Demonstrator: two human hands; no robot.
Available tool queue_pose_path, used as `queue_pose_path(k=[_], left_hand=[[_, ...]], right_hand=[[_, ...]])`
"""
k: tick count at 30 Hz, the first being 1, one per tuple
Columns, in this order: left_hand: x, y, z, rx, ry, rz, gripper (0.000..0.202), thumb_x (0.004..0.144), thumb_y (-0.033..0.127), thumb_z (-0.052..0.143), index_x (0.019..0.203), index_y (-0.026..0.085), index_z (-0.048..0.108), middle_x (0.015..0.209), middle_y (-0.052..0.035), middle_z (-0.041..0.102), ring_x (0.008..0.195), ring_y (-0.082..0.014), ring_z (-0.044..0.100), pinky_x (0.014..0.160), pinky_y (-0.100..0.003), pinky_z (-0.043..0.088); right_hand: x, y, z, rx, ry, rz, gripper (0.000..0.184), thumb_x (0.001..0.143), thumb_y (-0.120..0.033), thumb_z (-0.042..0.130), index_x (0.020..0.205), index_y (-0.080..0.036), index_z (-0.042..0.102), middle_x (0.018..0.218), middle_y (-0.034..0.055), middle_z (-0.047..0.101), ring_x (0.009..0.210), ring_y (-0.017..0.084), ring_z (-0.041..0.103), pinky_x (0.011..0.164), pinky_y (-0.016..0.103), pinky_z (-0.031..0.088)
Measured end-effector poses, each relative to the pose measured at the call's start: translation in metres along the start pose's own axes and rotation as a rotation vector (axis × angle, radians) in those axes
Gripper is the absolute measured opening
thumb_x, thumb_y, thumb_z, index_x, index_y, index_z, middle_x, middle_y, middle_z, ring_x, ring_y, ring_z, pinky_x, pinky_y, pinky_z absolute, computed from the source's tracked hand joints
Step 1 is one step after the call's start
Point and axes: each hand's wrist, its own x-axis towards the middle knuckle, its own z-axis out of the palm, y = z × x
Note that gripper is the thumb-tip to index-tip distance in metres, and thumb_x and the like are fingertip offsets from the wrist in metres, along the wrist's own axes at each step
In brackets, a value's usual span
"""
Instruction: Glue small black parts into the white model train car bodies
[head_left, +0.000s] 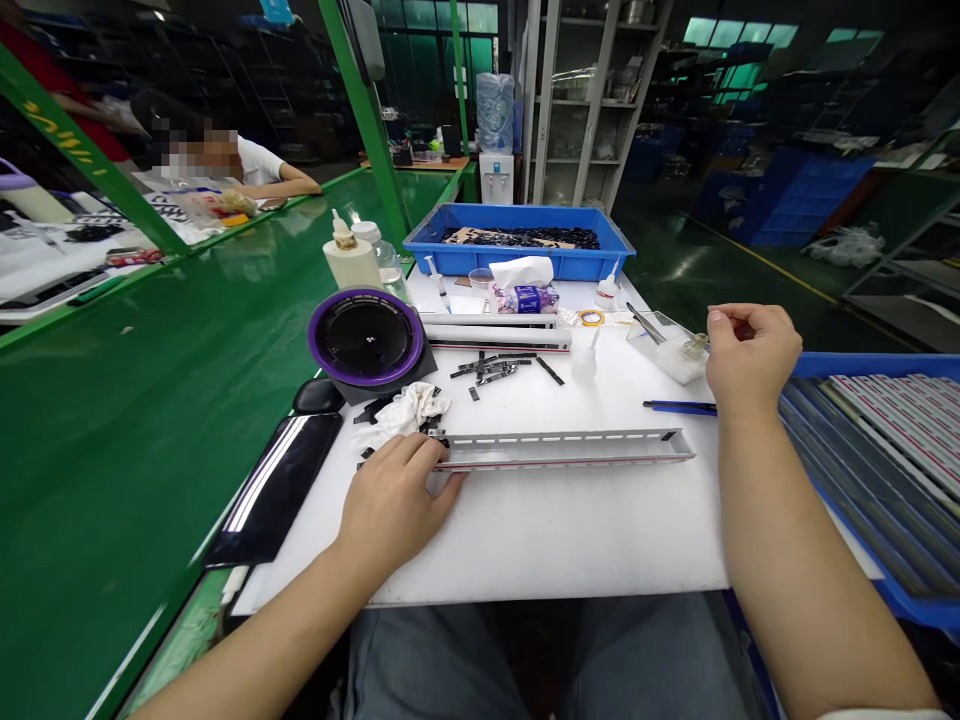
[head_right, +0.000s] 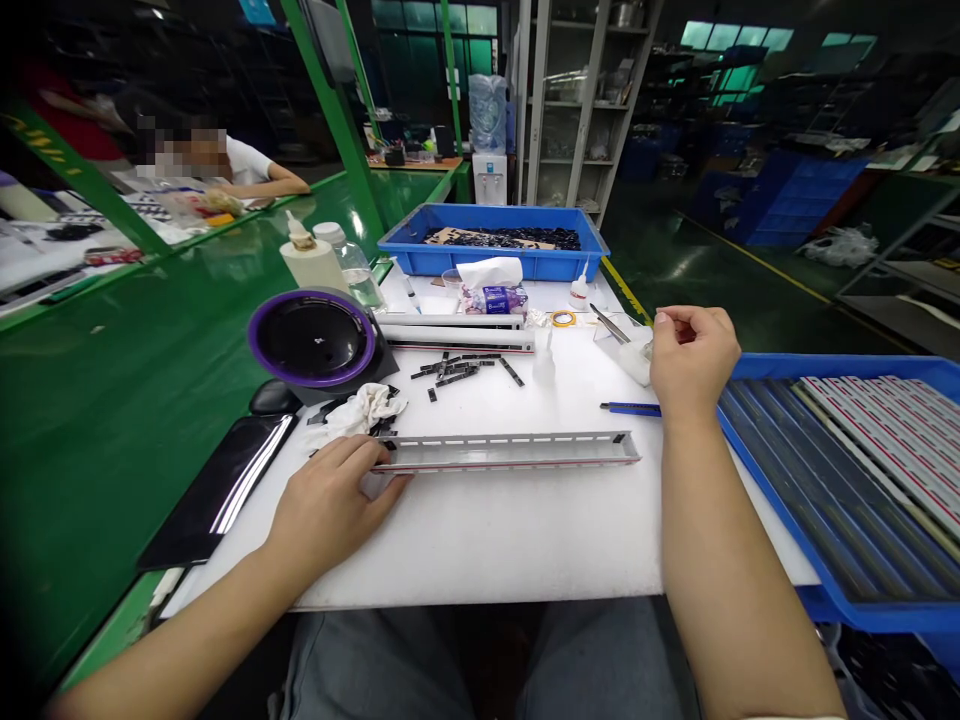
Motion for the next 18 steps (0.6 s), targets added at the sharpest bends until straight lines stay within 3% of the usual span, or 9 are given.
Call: queue_pose_path(k=[18], left_hand=[[-0.0005, -0.0032, 0.0009, -0.038, -0.013, 0.027, 0.016, 0.089, 0.032, 0.055, 0.078, 0.021, 0.049, 0.08, -0.0028, 0.058, 0.077, -0.02, 0.057, 0.067, -0.032, 0.045]], right_hand=[[0.0023, 0.0026, 0.002, -0.012, 0.012, -0.013, 0.016, 0.079, -0.025, 0.059, 0.084, -0.015, 0.071, 0.076, 0.0039, 0.057, 0.065, 0.015, 0.052, 0.064, 0.032, 0.046]])
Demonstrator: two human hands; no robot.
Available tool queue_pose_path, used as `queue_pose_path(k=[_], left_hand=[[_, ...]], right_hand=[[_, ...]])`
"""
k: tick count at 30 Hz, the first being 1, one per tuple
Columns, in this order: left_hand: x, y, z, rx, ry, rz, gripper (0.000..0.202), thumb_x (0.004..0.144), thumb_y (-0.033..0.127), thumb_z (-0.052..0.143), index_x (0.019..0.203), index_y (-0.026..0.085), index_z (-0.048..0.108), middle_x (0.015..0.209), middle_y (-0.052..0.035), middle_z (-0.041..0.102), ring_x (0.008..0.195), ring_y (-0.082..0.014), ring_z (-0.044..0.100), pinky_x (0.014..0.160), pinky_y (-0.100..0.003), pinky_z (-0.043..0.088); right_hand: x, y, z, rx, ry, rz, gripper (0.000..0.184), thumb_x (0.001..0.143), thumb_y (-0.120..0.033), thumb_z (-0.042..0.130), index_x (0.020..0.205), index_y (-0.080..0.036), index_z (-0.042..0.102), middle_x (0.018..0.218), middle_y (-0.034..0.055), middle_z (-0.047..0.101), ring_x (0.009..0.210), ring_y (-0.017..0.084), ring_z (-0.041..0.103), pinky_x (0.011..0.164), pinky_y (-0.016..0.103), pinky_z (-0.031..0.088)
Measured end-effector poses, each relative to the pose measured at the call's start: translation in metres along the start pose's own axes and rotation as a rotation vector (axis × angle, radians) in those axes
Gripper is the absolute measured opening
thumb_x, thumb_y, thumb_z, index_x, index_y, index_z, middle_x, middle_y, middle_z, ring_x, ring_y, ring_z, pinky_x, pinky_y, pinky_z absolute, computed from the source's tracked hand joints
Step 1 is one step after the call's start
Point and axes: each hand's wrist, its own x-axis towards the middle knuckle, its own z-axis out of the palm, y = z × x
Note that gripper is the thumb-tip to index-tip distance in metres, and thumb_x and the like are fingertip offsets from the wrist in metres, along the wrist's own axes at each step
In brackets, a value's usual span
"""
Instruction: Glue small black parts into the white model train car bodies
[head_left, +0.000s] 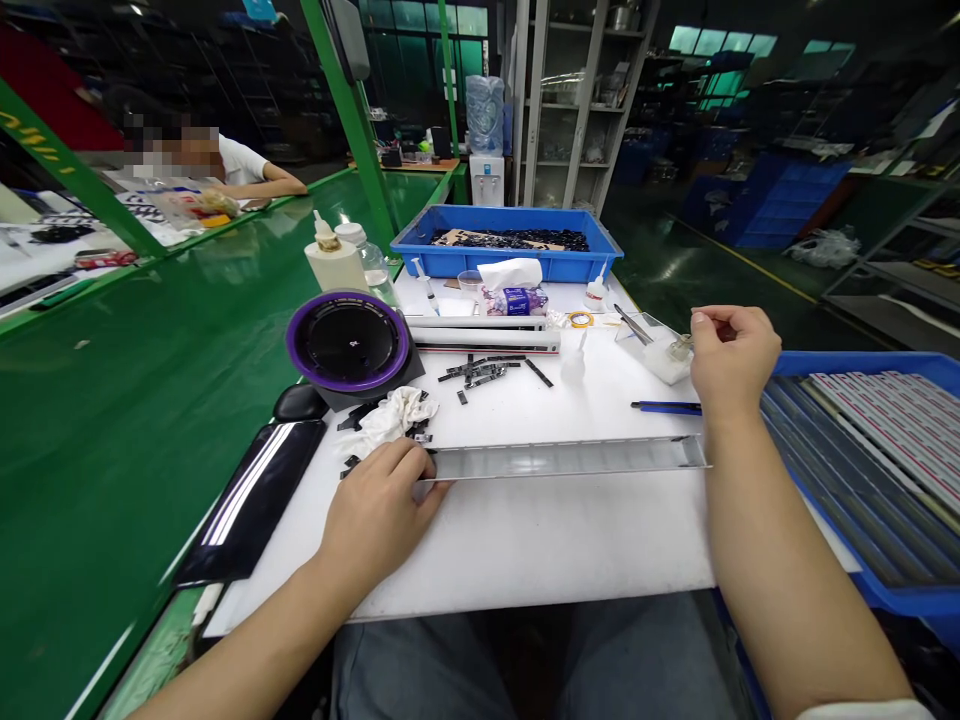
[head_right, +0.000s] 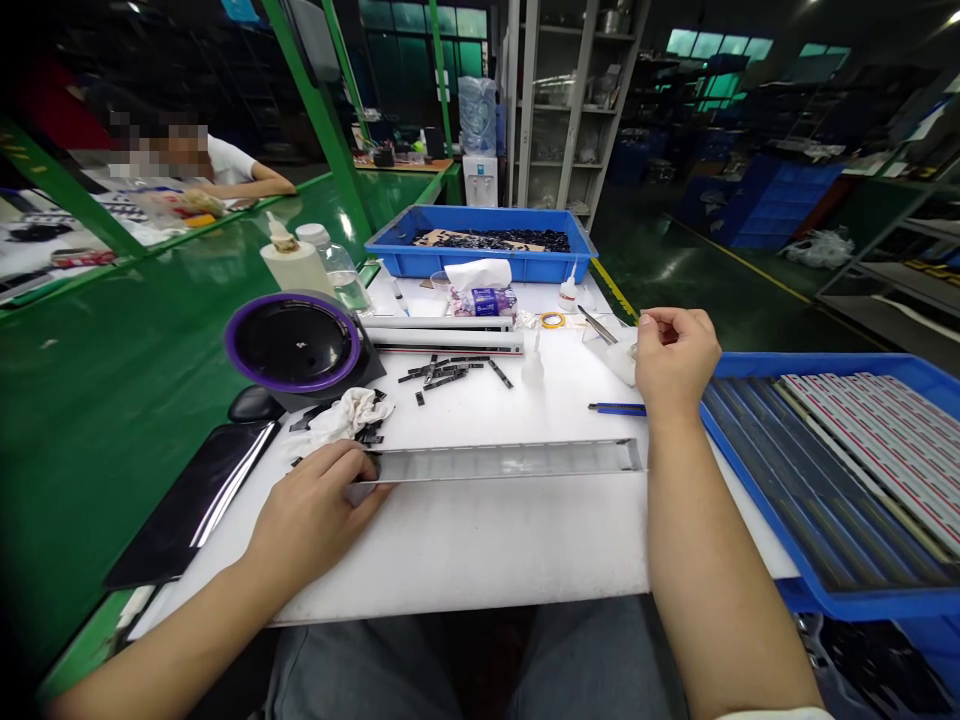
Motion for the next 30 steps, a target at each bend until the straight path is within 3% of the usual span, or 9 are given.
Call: queue_pose_path(k=[4, 8, 13, 17, 21, 30], left_hand=[[0.0, -0.001, 0.001, 0.033, 0.049, 0.04, 0.013, 0.088, 0.03, 0.054, 0.079, 0.021, 0.05, 0.086, -0.003, 0.06, 0.077, -0.0199, 0.059, 0.064, -0.032, 0.044], [0.0, -0.004, 0.005, 0.052, 0.07, 0.038, 0.016, 0.088, 0.034, 0.053, 0.079, 0.022, 0.05, 0.083, -0.0021, 0.059, 0.074, -0.0195, 0.058, 0.061, -0.032, 0.043], [-0.001, -0.005, 0.005, 0.08, 0.035, 0.03, 0.017, 0.09, 0.035, 0.051, 0.08, 0.021, 0.05, 0.084, -0.0021, 0.059, 0.075, -0.0183, 0.058, 0.062, -0.031, 0.043], [-0.002, -0.004, 0.004, 0.104, 0.05, 0.027, 0.016, 0.09, 0.034, 0.052, 0.08, 0.021, 0.051, 0.086, -0.0025, 0.06, 0.077, -0.0188, 0.059, 0.063, -0.031, 0.044], [-0.002, -0.004, 0.005, 0.107, 0.08, 0.02, 0.015, 0.089, 0.034, 0.053, 0.082, 0.021, 0.053, 0.092, -0.0033, 0.063, 0.083, -0.0207, 0.062, 0.066, -0.032, 0.046], [-0.004, -0.004, 0.006, 0.099, 0.078, 0.001, 0.018, 0.088, 0.04, 0.053, 0.086, 0.022, 0.057, 0.103, -0.0051, 0.066, 0.095, -0.0255, 0.064, 0.071, -0.036, 0.05]], right_hand=[[0.005, 0.009, -0.001, 0.024, 0.027, 0.036, 0.019, 0.077, -0.024, 0.059, 0.088, -0.014, 0.071, 0.079, 0.0038, 0.058, 0.066, 0.014, 0.053, 0.067, 0.03, 0.047], [0.013, 0.025, -0.003, -0.04, 0.058, 0.163, 0.027, 0.077, -0.029, 0.059, 0.096, -0.014, 0.07, 0.072, 0.0008, 0.056, 0.065, 0.014, 0.052, 0.072, 0.031, 0.046], [0.014, 0.035, -0.003, -0.086, -0.123, 0.238, 0.044, 0.074, -0.045, 0.066, 0.106, -0.015, 0.068, 0.066, -0.0016, 0.057, 0.064, 0.016, 0.054, 0.071, 0.033, 0.044], [0.012, 0.038, 0.002, -0.099, -0.239, 0.241, 0.029, 0.073, -0.038, 0.064, 0.09, -0.016, 0.073, 0.068, 0.0027, 0.064, 0.067, 0.019, 0.058, 0.073, 0.034, 0.043], [0.014, 0.042, 0.007, -0.108, -0.164, 0.226, 0.026, 0.075, -0.038, 0.062, 0.083, -0.017, 0.075, 0.069, 0.0044, 0.065, 0.066, 0.019, 0.058, 0.071, 0.033, 0.042], [0.015, 0.047, 0.007, -0.168, -0.147, 0.184, 0.027, 0.075, -0.041, 0.063, 0.079, -0.016, 0.073, 0.073, 0.005, 0.064, 0.068, 0.019, 0.056, 0.072, 0.033, 0.042]])
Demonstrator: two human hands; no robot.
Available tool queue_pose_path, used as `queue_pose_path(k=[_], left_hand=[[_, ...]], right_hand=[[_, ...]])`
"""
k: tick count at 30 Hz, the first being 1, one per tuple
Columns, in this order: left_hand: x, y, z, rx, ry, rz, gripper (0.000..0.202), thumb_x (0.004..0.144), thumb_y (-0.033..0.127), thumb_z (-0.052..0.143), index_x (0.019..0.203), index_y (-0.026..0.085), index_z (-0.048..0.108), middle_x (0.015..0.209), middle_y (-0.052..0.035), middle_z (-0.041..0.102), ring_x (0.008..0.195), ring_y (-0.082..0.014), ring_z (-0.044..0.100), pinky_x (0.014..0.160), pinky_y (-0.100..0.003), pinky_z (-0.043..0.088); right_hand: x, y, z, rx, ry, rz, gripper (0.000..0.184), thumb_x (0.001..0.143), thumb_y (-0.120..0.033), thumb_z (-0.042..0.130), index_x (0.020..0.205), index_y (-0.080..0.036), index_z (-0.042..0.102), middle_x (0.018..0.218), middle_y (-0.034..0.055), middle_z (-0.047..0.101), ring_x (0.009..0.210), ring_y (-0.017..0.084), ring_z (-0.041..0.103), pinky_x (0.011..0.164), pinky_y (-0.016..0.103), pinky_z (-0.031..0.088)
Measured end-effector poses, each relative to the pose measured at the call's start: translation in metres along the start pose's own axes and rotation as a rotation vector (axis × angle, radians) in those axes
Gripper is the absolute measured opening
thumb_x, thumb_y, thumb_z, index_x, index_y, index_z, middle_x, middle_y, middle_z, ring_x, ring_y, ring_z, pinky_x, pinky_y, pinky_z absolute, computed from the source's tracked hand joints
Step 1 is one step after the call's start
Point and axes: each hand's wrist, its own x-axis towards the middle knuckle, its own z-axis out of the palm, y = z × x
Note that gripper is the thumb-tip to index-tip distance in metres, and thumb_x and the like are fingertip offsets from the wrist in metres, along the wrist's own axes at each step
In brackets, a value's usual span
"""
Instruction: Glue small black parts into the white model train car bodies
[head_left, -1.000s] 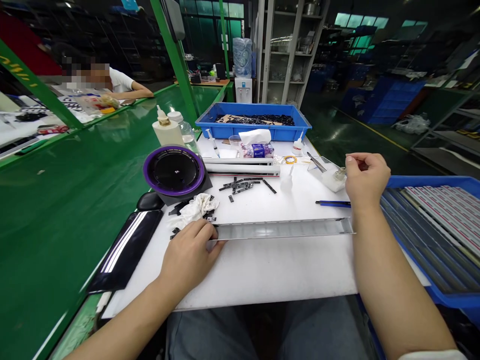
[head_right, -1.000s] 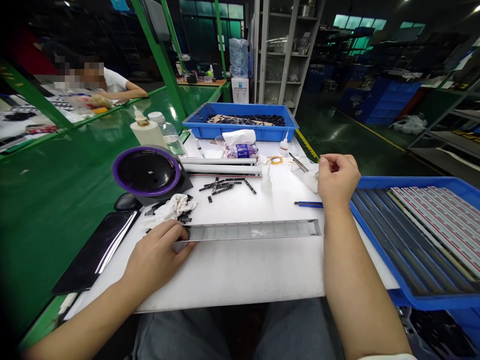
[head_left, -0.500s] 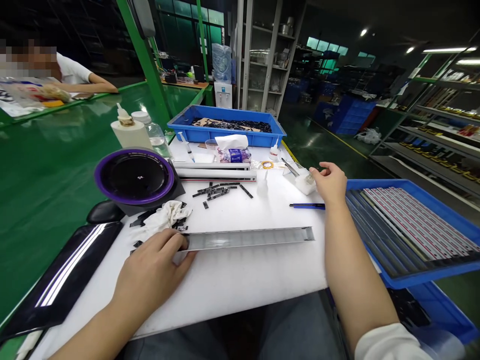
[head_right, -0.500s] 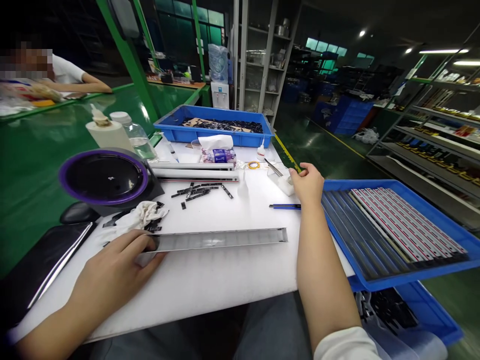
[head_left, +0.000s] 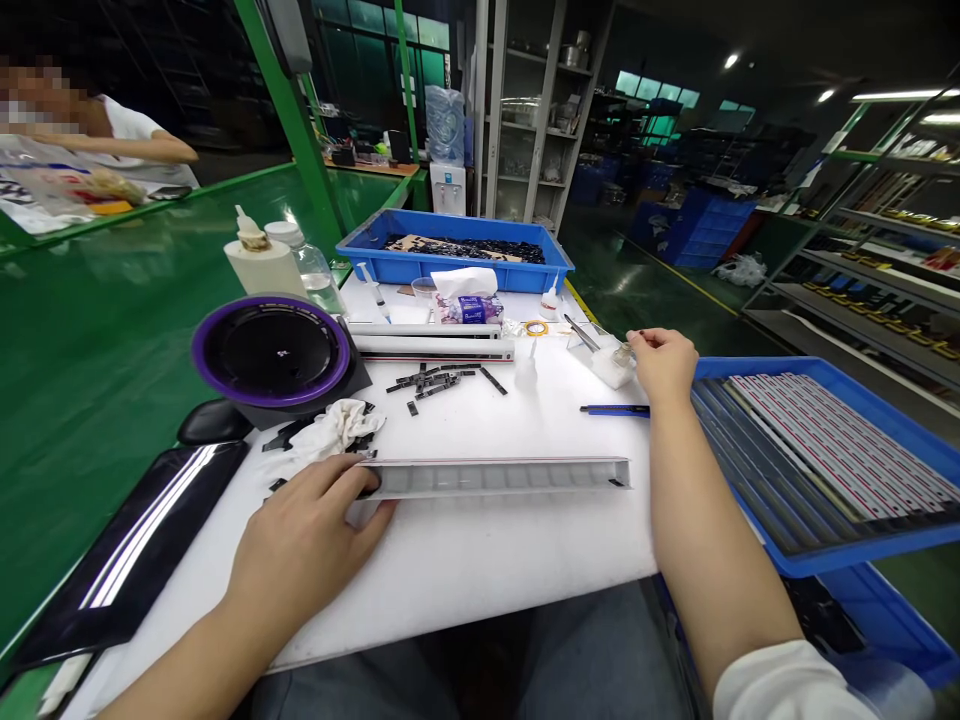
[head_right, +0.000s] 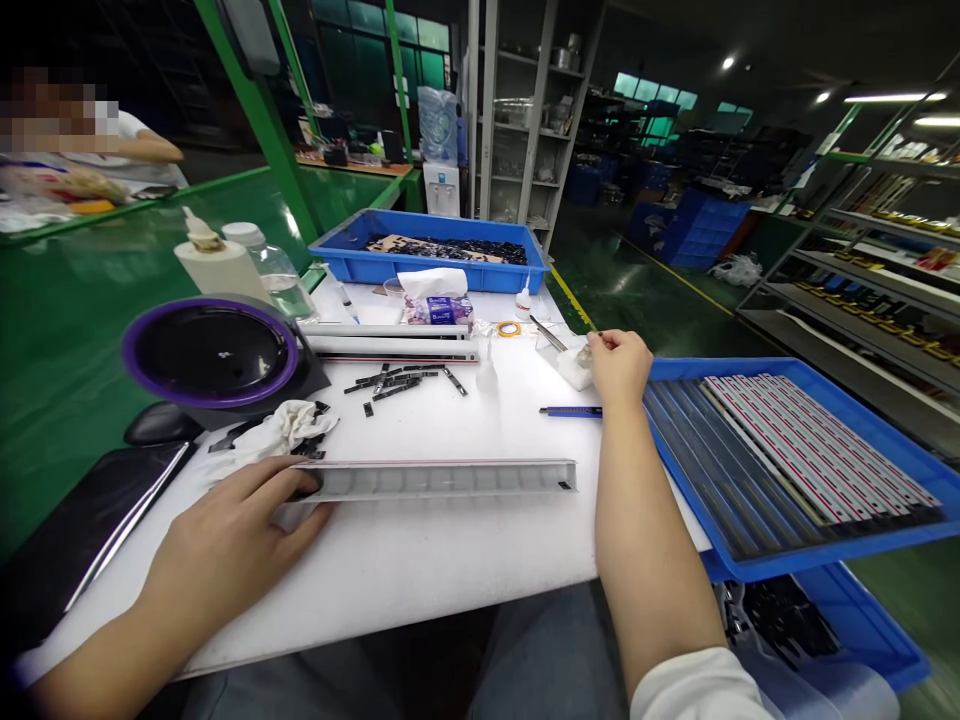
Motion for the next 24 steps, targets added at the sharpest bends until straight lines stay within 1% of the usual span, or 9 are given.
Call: queue_pose_path(k=[8, 9, 12, 13, 14, 16, 18, 21, 24], left_hand=[[0.003, 0.0, 0.001, -0.026, -0.011, 0.012, 0.023, 0.087, 0.043, 0.054, 0.084, 0.021, 0.06, 0.102, -0.0064, 0.068, 0.095, -0.0257, 0.064, 0.078, -0.038, 0.051], [0.003, 0.001, 0.0, -0.033, -0.012, 0.01, 0.025, 0.086, 0.045, 0.055, 0.084, 0.021, 0.061, 0.102, -0.0068, 0.068, 0.095, -0.0258, 0.064, 0.08, -0.039, 0.052], [0.003, 0.004, -0.003, -0.052, -0.038, -0.005, 0.032, 0.085, 0.05, 0.055, 0.085, 0.02, 0.065, 0.104, -0.008, 0.069, 0.095, -0.0268, 0.064, 0.082, -0.041, 0.053], [0.004, 0.005, -0.004, -0.058, -0.052, -0.01, 0.034, 0.085, 0.052, 0.055, 0.086, 0.02, 0.066, 0.104, -0.0083, 0.07, 0.095, -0.0271, 0.064, 0.082, -0.041, 0.053], [0.004, 0.005, -0.005, -0.064, -0.063, -0.016, 0.035, 0.085, 0.053, 0.054, 0.086, 0.02, 0.066, 0.104, -0.0084, 0.07, 0.095, -0.0273, 0.064, 0.081, -0.042, 0.053], [0.003, 0.006, -0.006, -0.076, -0.069, -0.03, 0.036, 0.086, 0.052, 0.053, 0.085, 0.02, 0.067, 0.103, -0.0082, 0.07, 0.094, -0.0272, 0.064, 0.08, -0.042, 0.053], [0.002, 0.005, -0.006, -0.087, -0.057, -0.039, 0.037, 0.087, 0.052, 0.052, 0.082, 0.02, 0.068, 0.101, -0.0079, 0.071, 0.093, -0.0269, 0.064, 0.08, -0.042, 0.054], [0.001, 0.004, -0.004, -0.105, -0.032, -0.035, 0.038, 0.087, 0.053, 0.053, 0.081, 0.019, 0.068, 0.101, -0.0087, 0.07, 0.093, -0.0273, 0.064, 0.08, -0.042, 0.054], [0.0, 0.005, -0.002, -0.124, -0.024, -0.041, 0.036, 0.086, 0.051, 0.055, 0.082, 0.019, 0.069, 0.101, -0.0092, 0.07, 0.092, -0.0271, 0.064, 0.081, -0.043, 0.053]], right_hand=[[-0.003, -0.009, -0.008, 0.033, 0.037, 0.011, 0.021, 0.072, -0.035, 0.065, 0.075, -0.015, 0.07, 0.069, 0.0028, 0.059, 0.067, 0.018, 0.055, 0.07, 0.034, 0.043], [-0.004, -0.014, -0.013, 0.07, 0.119, 0.009, 0.02, 0.073, -0.034, 0.065, 0.075, -0.015, 0.069, 0.069, 0.0025, 0.059, 0.067, 0.017, 0.054, 0.07, 0.033, 0.043], [-0.016, -0.045, -0.036, 0.306, 0.511, 0.017, 0.019, 0.075, -0.034, 0.065, 0.074, -0.015, 0.065, 0.069, 0.0019, 0.058, 0.063, 0.015, 0.052, 0.065, 0.032, 0.043], [-0.025, -0.06, -0.045, 0.432, 0.602, 0.025, 0.016, 0.075, -0.032, 0.065, 0.073, -0.016, 0.063, 0.069, 0.0014, 0.058, 0.061, 0.014, 0.051, 0.063, 0.032, 0.043], [-0.039, -0.076, -0.053, 0.578, 0.612, 0.037, 0.016, 0.075, -0.031, 0.064, 0.07, -0.017, 0.06, 0.067, 0.0002, 0.057, 0.056, 0.012, 0.049, 0.058, 0.03, 0.042], [-0.078, -0.112, -0.066, 0.837, 0.445, 0.086, 0.016, 0.075, -0.032, 0.065, 0.073, -0.017, 0.06, 0.067, -0.0002, 0.059, 0.049, 0.01, 0.047, 0.05, 0.027, 0.038], [-0.126, -0.147, -0.071, 0.963, 0.181, 0.091, 0.014, 0.075, -0.031, 0.069, 0.078, -0.018, 0.064, 0.068, -0.0012, 0.061, 0.052, 0.011, 0.053, 0.053, 0.028, 0.046], [-0.191, -0.188, -0.064, 0.894, -0.271, -0.038, 0.008, 0.08, -0.027, 0.068, 0.08, -0.018, 0.07, 0.069, 0.0005, 0.066, 0.061, 0.013, 0.06, 0.055, 0.026, 0.048], [-0.226, -0.209, -0.051, 0.843, -0.46, -0.102, 0.009, 0.084, -0.024, 0.064, 0.084, -0.019, 0.071, 0.071, 0.0008, 0.068, 0.061, 0.012, 0.059, 0.056, 0.025, 0.048]])
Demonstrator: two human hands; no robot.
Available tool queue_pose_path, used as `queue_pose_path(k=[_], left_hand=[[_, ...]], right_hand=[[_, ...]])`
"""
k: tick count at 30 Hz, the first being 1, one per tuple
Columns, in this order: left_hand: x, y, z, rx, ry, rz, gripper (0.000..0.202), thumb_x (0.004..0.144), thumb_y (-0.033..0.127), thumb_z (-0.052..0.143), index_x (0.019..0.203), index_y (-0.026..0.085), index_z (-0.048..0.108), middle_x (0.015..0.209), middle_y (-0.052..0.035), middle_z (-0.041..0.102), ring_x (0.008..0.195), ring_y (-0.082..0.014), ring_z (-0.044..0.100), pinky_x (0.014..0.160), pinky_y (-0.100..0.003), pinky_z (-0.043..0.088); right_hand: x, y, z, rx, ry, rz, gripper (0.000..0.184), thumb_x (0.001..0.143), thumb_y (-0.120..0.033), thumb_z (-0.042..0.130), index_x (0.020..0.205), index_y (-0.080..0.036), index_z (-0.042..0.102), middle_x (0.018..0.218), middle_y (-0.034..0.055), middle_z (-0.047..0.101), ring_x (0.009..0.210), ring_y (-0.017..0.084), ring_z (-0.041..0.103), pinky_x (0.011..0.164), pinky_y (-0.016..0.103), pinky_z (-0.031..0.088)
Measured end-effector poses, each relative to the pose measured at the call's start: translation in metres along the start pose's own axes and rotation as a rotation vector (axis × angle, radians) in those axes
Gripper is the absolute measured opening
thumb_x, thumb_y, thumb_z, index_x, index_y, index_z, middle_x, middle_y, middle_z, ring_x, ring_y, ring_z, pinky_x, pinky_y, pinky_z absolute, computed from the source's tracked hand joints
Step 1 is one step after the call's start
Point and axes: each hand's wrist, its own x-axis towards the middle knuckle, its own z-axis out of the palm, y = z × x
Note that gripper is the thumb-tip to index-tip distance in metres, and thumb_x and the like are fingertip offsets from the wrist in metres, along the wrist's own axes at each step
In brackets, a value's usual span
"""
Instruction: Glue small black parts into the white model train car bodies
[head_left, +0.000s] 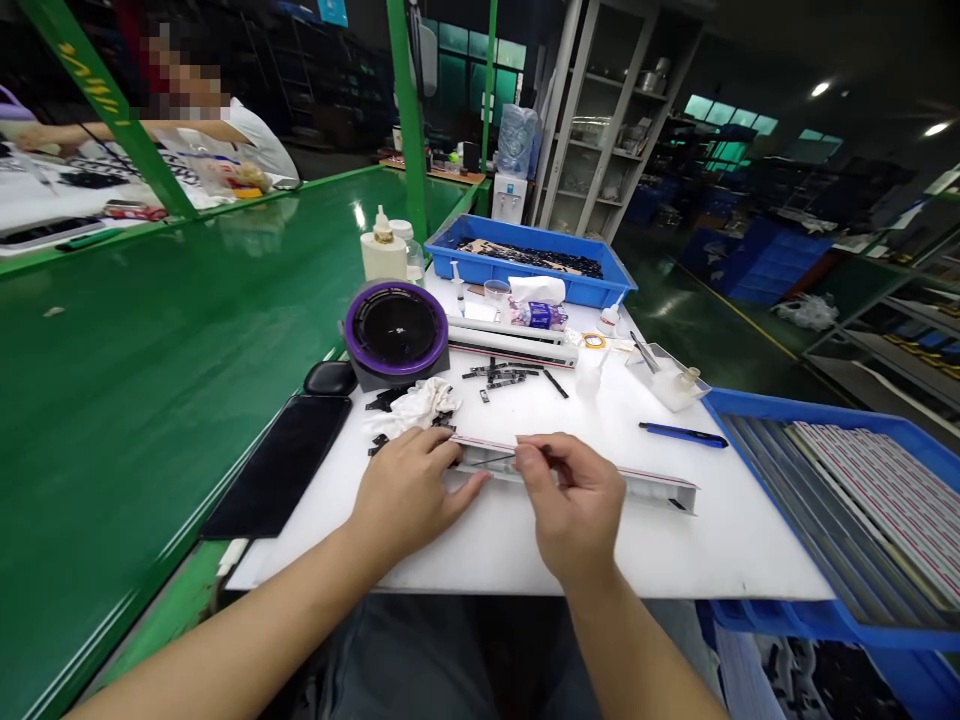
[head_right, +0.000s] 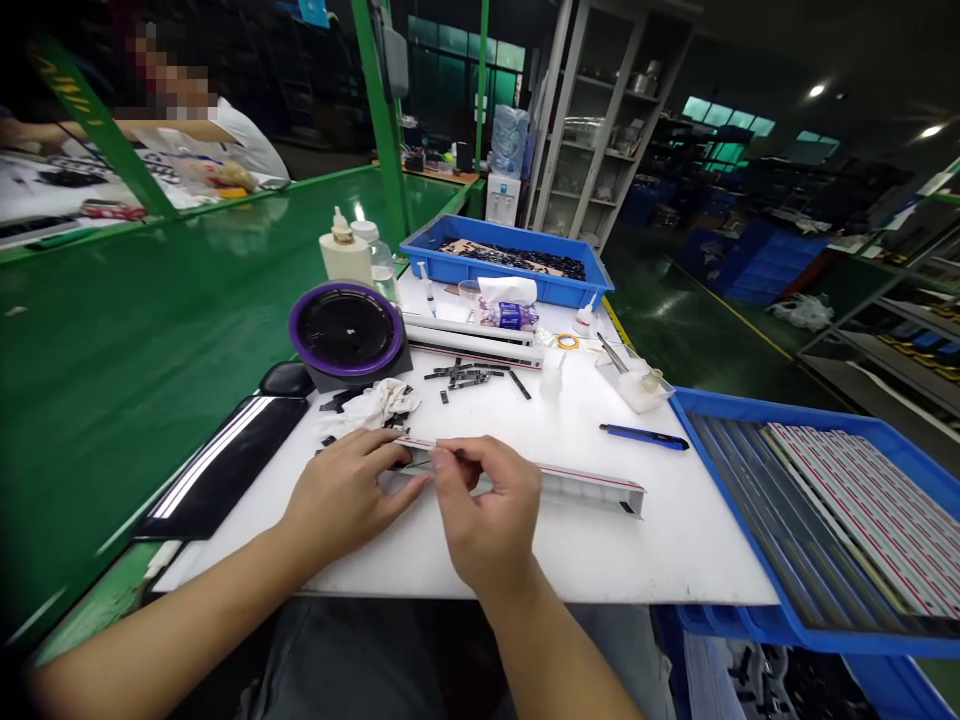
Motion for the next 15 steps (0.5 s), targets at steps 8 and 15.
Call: queue_pose_path(k=[8, 15], left_hand=[[-0.001, 0.002, -0.004, -0.047, -0.013, -0.016, 0.028, 0.084, 0.041, 0.056, 0.084, 0.017, 0.071, 0.098, -0.01, 0.071, 0.088, -0.0259, 0.063, 0.078, -0.041, 0.054], [-0.003, 0.001, -0.001, -0.054, -0.012, -0.014, 0.025, 0.083, 0.039, 0.058, 0.085, 0.017, 0.071, 0.099, -0.0099, 0.071, 0.087, -0.0254, 0.063, 0.078, -0.041, 0.053]], right_hand=[[-0.007, 0.012, 0.027, -0.148, -0.09, -0.03, 0.012, 0.086, -0.026, 0.062, 0.085, -0.019, 0.071, 0.07, 0.0003, 0.067, 0.058, 0.012, 0.055, 0.057, 0.027, 0.046], [-0.009, 0.016, 0.031, -0.148, -0.103, -0.002, 0.012, 0.086, -0.027, 0.062, 0.085, -0.019, 0.072, 0.07, 0.0002, 0.067, 0.058, 0.012, 0.055, 0.058, 0.027, 0.046]])
